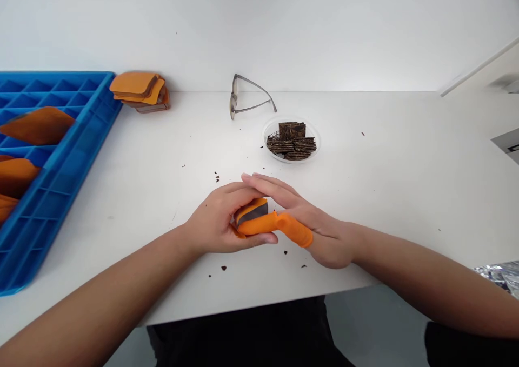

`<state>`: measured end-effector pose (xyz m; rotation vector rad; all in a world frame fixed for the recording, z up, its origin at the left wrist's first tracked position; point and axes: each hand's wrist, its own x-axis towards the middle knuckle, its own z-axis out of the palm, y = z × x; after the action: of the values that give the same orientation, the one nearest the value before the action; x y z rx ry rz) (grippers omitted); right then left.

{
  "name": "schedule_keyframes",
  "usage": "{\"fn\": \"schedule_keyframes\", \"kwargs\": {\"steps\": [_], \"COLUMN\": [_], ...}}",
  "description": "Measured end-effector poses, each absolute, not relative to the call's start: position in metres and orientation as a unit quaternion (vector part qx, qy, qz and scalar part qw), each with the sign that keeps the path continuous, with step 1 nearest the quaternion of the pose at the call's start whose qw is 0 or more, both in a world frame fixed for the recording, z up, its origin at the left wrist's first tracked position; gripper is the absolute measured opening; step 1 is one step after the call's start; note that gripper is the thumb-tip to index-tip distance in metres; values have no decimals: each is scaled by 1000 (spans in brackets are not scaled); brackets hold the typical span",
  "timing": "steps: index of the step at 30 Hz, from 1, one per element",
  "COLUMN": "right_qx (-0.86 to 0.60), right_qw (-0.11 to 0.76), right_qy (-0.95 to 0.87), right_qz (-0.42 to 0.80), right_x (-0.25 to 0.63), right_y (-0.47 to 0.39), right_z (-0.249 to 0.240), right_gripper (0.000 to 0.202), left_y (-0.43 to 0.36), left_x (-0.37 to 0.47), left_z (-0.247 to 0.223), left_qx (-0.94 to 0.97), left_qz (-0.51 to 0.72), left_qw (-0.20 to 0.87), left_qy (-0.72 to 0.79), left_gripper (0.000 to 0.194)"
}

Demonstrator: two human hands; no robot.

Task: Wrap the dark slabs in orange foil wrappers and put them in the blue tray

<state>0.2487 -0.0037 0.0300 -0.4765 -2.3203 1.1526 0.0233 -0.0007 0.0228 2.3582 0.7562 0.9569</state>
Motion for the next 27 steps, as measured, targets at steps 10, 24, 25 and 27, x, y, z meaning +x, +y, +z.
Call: {"fn": "schedule_keyframes", "kwargs": {"steps": [10,24,25,27], "right_qx": [-197,-145,-155,-197], "right_qw": [278,435,442,454], "right_qy": [-934,-862,-857,-850], "right_qz": [104,217,216,182], "right_x": [247,248,251,259], "right_y": [-4,-1,0,8], "right_z": [30,32,35,46], "right_gripper": [20,31,31,28], "left_y": [-8,-10,-10,-10], "left_x": [26,25,25,25], "left_z": [18,20,19,17], "left_qx": [858,837,833,826], "left_qz": [342,338,339,337], "left_qw": [205,247,256,271], "left_qy": [324,352,355,362], "left_gripper": [10,13,15,18]}}
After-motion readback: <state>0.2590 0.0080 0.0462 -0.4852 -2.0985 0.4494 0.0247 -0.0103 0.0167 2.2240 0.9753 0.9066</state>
